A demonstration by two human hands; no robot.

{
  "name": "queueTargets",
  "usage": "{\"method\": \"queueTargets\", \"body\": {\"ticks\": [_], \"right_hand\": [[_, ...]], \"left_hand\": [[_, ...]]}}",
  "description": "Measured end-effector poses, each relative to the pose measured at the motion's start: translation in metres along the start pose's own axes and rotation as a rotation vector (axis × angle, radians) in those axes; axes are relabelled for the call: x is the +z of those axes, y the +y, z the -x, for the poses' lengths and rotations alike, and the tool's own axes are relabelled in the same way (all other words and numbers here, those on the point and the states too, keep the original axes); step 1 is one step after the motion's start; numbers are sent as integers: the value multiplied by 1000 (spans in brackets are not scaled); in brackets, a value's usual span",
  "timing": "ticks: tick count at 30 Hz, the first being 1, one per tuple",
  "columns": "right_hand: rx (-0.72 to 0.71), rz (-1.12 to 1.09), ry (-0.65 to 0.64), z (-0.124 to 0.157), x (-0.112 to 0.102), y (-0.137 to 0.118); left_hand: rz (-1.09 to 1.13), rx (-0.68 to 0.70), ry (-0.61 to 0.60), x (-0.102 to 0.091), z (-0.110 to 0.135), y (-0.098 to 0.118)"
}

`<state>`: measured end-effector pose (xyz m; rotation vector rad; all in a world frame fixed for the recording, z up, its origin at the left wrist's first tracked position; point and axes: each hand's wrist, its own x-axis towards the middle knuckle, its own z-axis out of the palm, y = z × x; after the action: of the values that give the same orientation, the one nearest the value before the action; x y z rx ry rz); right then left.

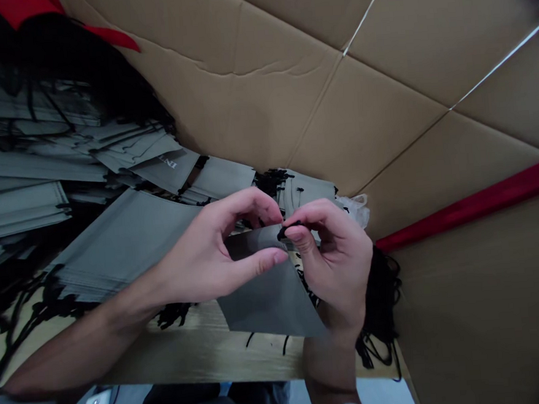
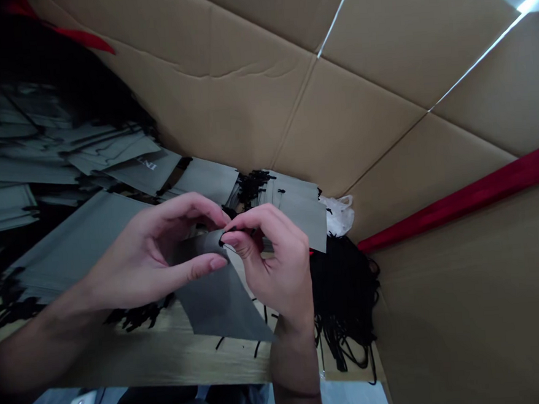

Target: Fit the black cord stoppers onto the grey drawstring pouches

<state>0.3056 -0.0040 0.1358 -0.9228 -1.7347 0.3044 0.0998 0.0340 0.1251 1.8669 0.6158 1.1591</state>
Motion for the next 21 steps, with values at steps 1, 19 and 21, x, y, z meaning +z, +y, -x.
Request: {"method": "queueTargets", "body": {"ticks": [1,19,21], "right_hand": [[-4,-4,-2,0,0,-1],[18,110,-60,0,0,-2],[35,72,-17,1,0,-1]], "left_hand": [[-55,16,4,1,0,-1],[-168,-6,9,2,3,7],[-191,7,22,0,3,8]]}}
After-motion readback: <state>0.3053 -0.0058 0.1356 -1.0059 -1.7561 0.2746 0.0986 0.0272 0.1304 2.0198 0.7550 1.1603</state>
